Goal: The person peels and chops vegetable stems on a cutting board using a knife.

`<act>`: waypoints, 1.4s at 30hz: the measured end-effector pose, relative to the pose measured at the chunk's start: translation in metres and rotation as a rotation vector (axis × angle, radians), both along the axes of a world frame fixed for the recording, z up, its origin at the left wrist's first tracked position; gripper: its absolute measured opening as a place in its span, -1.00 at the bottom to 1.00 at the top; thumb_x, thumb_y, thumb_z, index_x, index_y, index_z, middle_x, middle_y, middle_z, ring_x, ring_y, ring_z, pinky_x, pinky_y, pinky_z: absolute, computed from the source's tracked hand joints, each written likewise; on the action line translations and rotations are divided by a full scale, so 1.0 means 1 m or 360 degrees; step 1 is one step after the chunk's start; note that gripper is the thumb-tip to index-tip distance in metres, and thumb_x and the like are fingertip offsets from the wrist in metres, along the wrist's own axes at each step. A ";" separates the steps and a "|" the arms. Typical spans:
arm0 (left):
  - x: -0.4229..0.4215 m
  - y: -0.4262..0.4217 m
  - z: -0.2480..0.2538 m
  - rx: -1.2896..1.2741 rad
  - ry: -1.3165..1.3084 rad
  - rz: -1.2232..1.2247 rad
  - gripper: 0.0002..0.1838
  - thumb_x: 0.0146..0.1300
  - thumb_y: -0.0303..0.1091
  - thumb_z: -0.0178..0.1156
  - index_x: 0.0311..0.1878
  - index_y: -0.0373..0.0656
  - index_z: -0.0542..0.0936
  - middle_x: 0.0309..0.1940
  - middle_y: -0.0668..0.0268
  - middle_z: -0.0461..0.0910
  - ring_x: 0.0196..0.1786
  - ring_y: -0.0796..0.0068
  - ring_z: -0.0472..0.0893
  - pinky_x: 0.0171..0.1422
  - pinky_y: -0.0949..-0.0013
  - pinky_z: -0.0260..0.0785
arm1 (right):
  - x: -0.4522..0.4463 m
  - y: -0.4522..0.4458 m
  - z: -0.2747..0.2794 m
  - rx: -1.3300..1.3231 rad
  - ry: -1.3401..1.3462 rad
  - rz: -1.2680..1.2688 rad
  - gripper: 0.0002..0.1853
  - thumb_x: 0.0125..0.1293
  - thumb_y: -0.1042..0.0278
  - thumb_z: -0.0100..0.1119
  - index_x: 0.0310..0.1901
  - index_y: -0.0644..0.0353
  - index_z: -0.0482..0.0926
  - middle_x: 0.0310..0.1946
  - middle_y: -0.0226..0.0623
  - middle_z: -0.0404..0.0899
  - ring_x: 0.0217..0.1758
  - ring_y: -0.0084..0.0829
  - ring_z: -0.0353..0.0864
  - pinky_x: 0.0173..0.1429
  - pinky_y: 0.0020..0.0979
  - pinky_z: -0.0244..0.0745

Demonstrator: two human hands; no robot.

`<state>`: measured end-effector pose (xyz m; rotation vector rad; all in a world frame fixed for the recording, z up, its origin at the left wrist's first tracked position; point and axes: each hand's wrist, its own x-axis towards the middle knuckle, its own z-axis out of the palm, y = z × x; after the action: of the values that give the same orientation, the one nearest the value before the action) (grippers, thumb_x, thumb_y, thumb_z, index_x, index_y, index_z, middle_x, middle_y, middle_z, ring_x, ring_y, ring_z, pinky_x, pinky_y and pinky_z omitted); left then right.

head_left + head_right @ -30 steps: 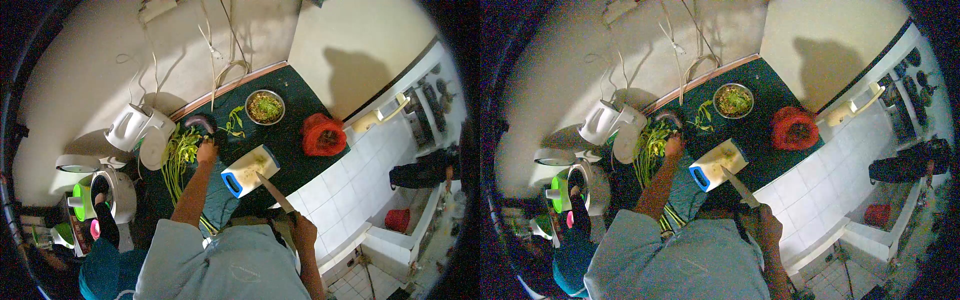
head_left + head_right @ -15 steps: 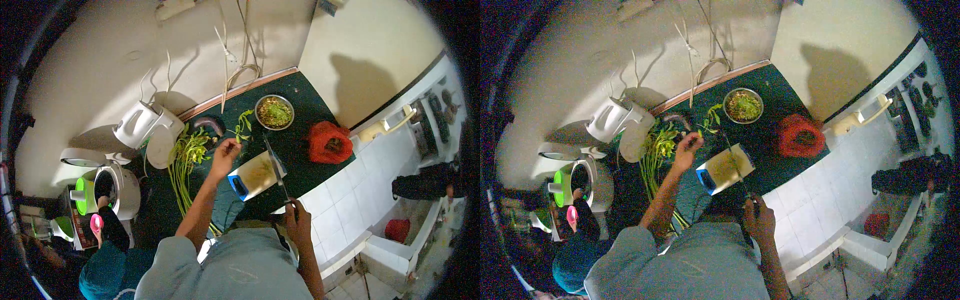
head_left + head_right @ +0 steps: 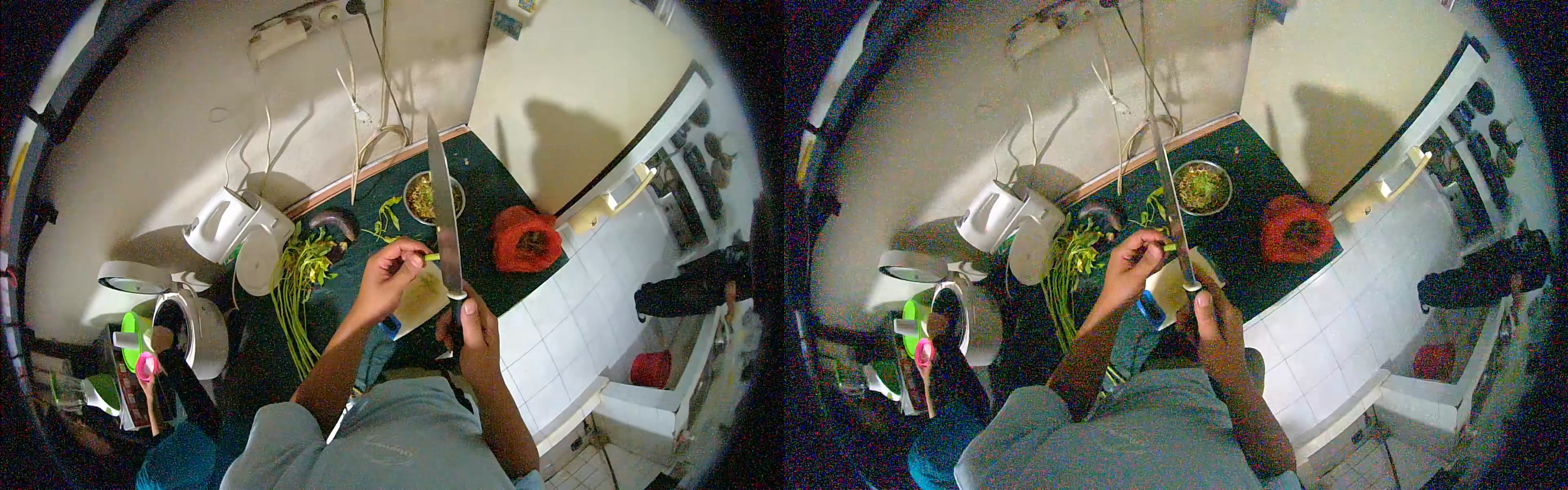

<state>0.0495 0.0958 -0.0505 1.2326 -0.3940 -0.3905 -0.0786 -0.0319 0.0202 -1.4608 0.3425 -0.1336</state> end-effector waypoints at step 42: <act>0.003 -0.006 0.093 0.0016 -0.1121 -0.0096 -0.90 0.09 -0.49 0.33 -0.30 -0.21 0.66 -0.36 0.26 0.61 -0.13 0.32 0.55 0.03 0.29 0.35 | -0.023 0.006 0.053 0.0055 -0.0421 0.0063 -0.42 0.48 0.01 -0.20 0.34 0.31 0.22 -0.58 -0.45 0.35 -0.55 -0.64 0.27 -0.44 -0.59 0.18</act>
<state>0.0529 0.0899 0.0423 1.3478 -1.0318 0.0077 -0.1016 -0.0263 0.0727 -1.3947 0.0997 -0.2845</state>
